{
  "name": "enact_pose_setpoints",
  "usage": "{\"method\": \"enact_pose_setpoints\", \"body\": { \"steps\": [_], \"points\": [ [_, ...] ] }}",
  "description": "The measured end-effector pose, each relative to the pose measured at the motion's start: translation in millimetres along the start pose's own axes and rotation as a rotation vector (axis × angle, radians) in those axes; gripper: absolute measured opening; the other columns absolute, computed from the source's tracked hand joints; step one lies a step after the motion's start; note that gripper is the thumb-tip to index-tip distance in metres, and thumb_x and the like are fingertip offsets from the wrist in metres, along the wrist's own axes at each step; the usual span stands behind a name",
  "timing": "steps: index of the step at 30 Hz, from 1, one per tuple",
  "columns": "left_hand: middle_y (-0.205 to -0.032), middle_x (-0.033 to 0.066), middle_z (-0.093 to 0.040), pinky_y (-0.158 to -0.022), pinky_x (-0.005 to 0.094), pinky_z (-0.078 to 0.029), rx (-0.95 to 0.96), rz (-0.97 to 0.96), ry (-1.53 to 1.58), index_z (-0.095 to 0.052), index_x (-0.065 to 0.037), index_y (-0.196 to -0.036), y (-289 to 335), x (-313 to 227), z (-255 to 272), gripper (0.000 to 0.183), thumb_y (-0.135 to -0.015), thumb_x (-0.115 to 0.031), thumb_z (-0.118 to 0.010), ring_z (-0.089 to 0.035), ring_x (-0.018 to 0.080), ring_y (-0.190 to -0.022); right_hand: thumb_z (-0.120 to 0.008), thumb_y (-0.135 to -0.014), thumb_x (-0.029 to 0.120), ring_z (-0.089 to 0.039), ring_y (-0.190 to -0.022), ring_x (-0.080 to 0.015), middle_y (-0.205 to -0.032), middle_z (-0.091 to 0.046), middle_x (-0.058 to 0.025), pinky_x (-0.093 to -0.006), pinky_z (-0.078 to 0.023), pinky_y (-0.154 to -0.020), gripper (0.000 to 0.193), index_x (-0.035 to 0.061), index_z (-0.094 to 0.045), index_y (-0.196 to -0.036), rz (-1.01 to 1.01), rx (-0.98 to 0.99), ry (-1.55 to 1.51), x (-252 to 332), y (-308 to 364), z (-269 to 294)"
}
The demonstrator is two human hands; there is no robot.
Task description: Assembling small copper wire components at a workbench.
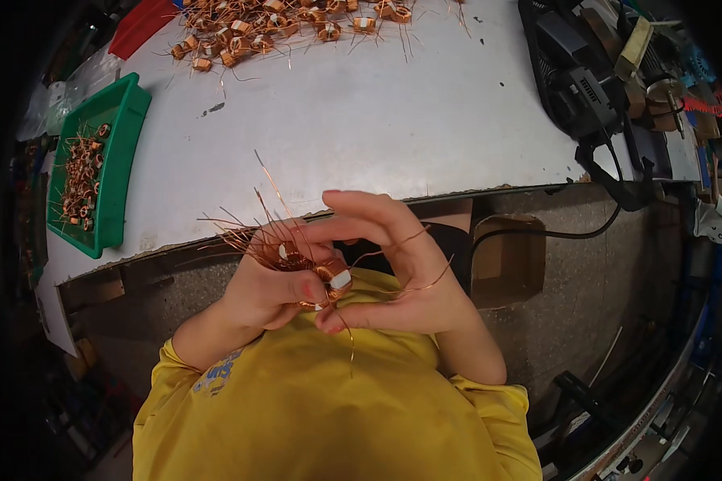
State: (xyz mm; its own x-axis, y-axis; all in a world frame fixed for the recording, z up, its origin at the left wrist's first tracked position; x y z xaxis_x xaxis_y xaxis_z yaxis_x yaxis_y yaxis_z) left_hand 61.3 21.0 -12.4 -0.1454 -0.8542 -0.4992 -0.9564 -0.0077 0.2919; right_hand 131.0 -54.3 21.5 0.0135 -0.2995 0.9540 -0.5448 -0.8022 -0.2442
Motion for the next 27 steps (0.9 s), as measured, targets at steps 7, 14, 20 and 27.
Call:
{"method": "enact_pose_setpoints", "body": {
  "steps": [7,14,20,27],
  "points": [
    [-0.085,0.0154,-0.06,-0.049,0.021,-0.044,0.007,0.049,0.067,-0.054,-0.002,-0.094,-3.0,6.1,4.2,0.031,-0.067,0.004,-0.069,-0.057,0.0189,-0.068,-0.08,-0.039,-0.008,-0.053,-0.08,-0.0185,-0.096,-0.061,-0.0153,-0.0286,-0.041,-0.079,0.098,-0.0001,-0.035,-0.126,0.126,-0.126,-0.098,1.7,3.3,-1.6],
    [-0.086,0.0154,-0.062,-0.044,0.029,-0.052,0.094,0.022,0.214,-0.057,0.001,-0.087,-3.5,7.1,-1.5,0.02,-0.071,0.009,-0.066,-0.06,0.0202,-0.065,-0.079,-0.045,-0.007,-0.05,-0.079,-0.0171,-0.087,-0.06,-0.0106,-0.0256,-0.04,-0.076,0.09,-0.0002,-0.037,-0.125,0.06,-0.214,-0.323,-5.8,7.0,-2.8],
    [-0.083,0.0129,-0.061,-0.048,0.0262,-0.052,-0.006,0.094,0.16,-0.057,0.001,-0.087,-4.8,9.7,-1.3,0.02,-0.072,0.009,-0.066,-0.058,0.0172,-0.061,-0.074,-0.056,-0.005,-0.047,-0.077,-0.0125,-0.077,-0.057,-0.0055,-0.0211,-0.039,-0.068,0.074,0.0003,-0.04,-0.121,0.034,-0.223,-0.602,-14.5,9.0,2.6],
    [-0.081,0.0114,-0.059,-0.058,0.0243,-0.051,-0.121,-0.01,-0.07,-0.054,-0.001,-0.087,-2.8,3.3,-1.1,0.023,-0.069,0.01,-0.064,-0.059,0.0184,-0.066,-0.066,-0.066,0.0,-0.043,-0.064,-0.009,-0.063,-0.049,0.0002,-0.0182,-0.036,-0.06,0.05,0.0017,-0.047,-0.112,0.0,-0.163,-0.227,-15.6,3.4,0.9]
  ]
}}
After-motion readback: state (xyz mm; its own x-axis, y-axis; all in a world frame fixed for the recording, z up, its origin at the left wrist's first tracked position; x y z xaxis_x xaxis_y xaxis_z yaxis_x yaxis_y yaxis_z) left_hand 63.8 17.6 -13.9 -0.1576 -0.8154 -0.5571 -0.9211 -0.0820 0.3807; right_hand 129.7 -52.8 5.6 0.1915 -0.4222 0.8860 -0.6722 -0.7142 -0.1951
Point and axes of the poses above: each hand's wrist, its own y-axis away from the middle knuckle, its own z-axis out of the back of the hand, x = y × z, the point moved 7 cm from there along -y, towards the middle knuckle
